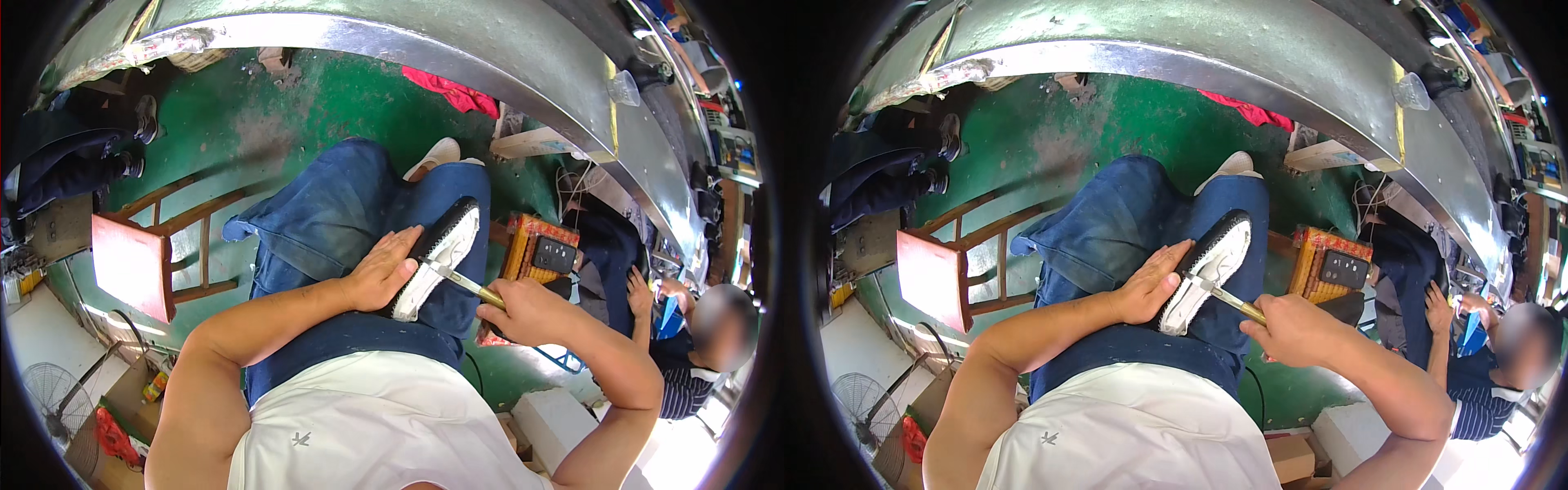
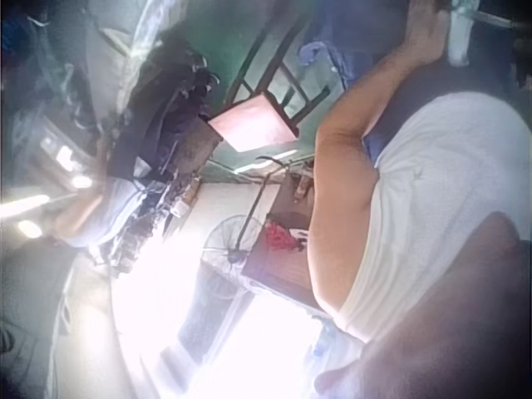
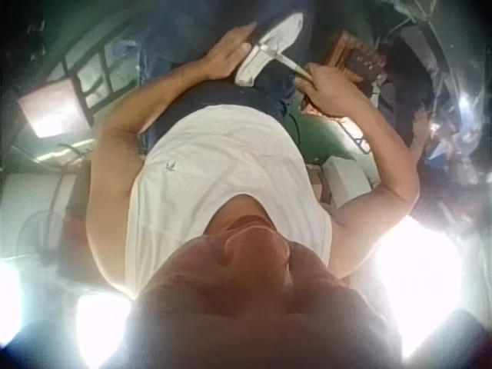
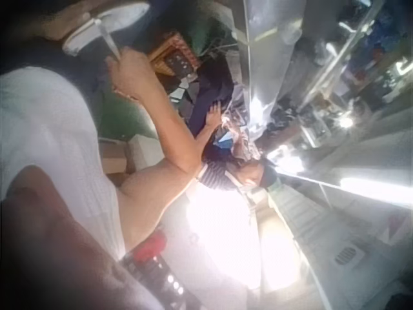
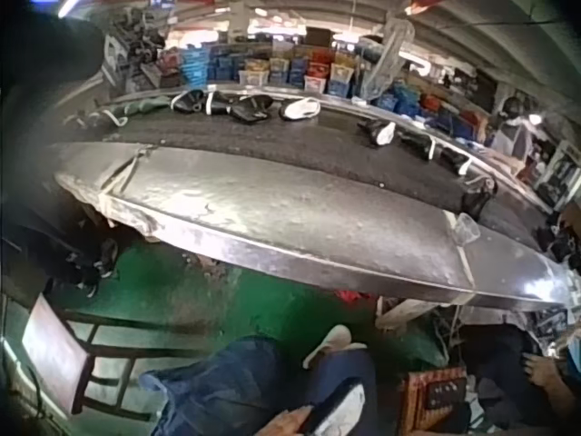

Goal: The person shapes a shoe upper onto a shoe form using pincers.

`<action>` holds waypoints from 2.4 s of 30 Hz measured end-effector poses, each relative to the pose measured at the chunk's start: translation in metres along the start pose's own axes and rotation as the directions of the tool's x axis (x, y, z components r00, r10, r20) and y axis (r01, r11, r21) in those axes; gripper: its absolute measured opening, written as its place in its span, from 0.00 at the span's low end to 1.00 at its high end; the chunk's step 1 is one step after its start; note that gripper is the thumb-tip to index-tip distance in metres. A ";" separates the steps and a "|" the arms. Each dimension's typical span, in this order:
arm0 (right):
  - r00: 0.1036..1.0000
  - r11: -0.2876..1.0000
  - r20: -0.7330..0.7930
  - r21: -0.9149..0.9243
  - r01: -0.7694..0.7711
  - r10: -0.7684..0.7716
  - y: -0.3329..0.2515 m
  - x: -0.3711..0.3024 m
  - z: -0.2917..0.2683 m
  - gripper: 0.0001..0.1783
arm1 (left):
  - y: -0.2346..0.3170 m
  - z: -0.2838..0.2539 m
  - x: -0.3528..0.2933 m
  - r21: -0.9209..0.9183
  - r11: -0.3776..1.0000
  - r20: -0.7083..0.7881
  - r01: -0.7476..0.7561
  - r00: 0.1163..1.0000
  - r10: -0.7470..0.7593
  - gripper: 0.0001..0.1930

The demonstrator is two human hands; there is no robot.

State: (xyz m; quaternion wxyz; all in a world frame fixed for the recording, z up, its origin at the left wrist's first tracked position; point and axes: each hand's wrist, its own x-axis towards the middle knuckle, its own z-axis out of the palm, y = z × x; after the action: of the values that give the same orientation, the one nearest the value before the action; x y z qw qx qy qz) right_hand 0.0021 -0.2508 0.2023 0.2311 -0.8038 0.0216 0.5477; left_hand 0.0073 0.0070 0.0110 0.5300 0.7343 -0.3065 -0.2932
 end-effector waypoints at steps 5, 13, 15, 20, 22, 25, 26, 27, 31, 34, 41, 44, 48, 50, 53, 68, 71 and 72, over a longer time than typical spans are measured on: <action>0.969 0.981 -0.155 -0.009 0.195 -0.194 0.025 0.039 0.039 0.13 | -0.011 -0.012 0.004 -0.331 0.940 0.037 0.081 0.997 -0.073 0.38; 0.811 0.828 -0.580 0.416 0.376 -0.077 0.041 0.083 0.139 0.18 | -0.014 -0.036 0.023 -0.174 0.981 0.144 0.081 0.988 -0.056 0.50; 0.825 0.844 -0.551 0.375 0.383 -0.129 0.043 0.074 0.119 0.18 | -0.015 -0.033 0.020 -0.175 0.982 0.124 0.072 0.991 -0.050 0.51; 0.836 0.945 -0.530 0.183 0.272 -0.138 0.046 0.062 0.103 0.19 | -0.012 -0.031 0.022 -0.199 0.977 0.070 0.082 0.995 -0.070 0.52; 0.843 0.843 -0.531 0.414 0.344 -0.083 0.056 0.079 0.123 0.20 | -0.004 -0.032 0.027 -0.138 0.987 0.086 0.086 0.994 -0.075 0.52; 0.867 0.815 -0.457 0.414 0.406 -0.200 0.071 0.072 0.107 0.22 | 0.003 -0.031 0.027 -0.047 0.994 0.074 0.100 0.993 -0.097 0.52; 0.877 0.793 -0.412 0.433 0.429 -0.249 0.072 0.066 0.103 0.26 | 0.006 -0.030 0.026 -0.057 0.990 0.047 0.130 0.991 -0.128 0.52; 0.874 0.794 -0.419 0.431 0.429 -0.246 0.068 0.060 0.101 0.26 | 0.009 -0.028 0.026 -0.072 0.985 0.020 0.158 0.987 -0.157 0.52; 0.586 0.955 -0.768 -0.114 0.274 -0.259 0.046 0.049 0.091 0.29 | 0.021 -0.023 0.026 -0.053 0.988 -0.049 0.146 0.988 -0.148 0.48; 0.704 0.960 -0.682 0.008 0.279 -0.199 0.042 0.040 0.071 0.25 | 0.022 -0.016 0.022 -0.098 0.984 -0.103 0.150 0.982 -0.160 0.46; 0.868 0.431 -0.492 0.798 0.422 0.061 0.030 0.093 0.154 0.14 | 0.030 -0.005 0.022 0.075 0.997 -0.244 0.006 0.970 0.013 0.39; 0.907 0.300 -0.421 0.861 0.410 -0.030 0.046 0.098 0.154 0.16 | 0.046 -0.006 0.028 0.376 0.925 -0.148 -0.048 0.983 0.111 0.33; 0.824 -0.116 -0.075 0.993 0.012 -0.561 0.107 0.102 0.127 0.23 | 0.061 -0.010 0.029 0.409 0.912 -0.069 0.019 0.998 0.010 0.32; 0.877 -0.005 -0.062 0.998 0.068 -0.476 0.109 0.092 0.118 0.26 | 0.063 -0.010 0.032 0.364 0.929 -0.070 0.069 0.996 -0.046 0.31; 0.929 0.223 -0.096 0.957 0.185 -0.357 0.105 0.063 0.097 0.27 | 0.068 -0.012 0.035 0.384 0.922 -0.049 0.042 0.998 -0.025 0.29; 0.725 0.698 -0.677 0.456 0.552 -0.131 0.055 0.065 0.081 0.24 | 0.054 -0.005 0.029 0.297 0.905 -0.081 0.305 0.952 -0.295 0.41; 0.700 0.736 -0.690 0.375 0.564 -0.185 0.053 0.068 0.083 0.22 | 0.061 -0.008 0.034 0.329 0.883 -0.038 0.335 0.939 -0.342 0.41; 0.699 0.737 -0.690 0.373 0.563 -0.185 0.055 0.071 0.086 0.22 | 0.061 -0.007 0.033 0.329 0.891 -0.050 0.314 0.948 -0.315 0.40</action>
State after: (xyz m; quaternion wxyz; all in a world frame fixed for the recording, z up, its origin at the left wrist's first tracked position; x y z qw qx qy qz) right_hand -0.0606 -0.2504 0.0951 0.5476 -0.8166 0.0819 0.1632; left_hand 0.0253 -0.0296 0.0678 0.3433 0.8523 -0.2299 -0.3207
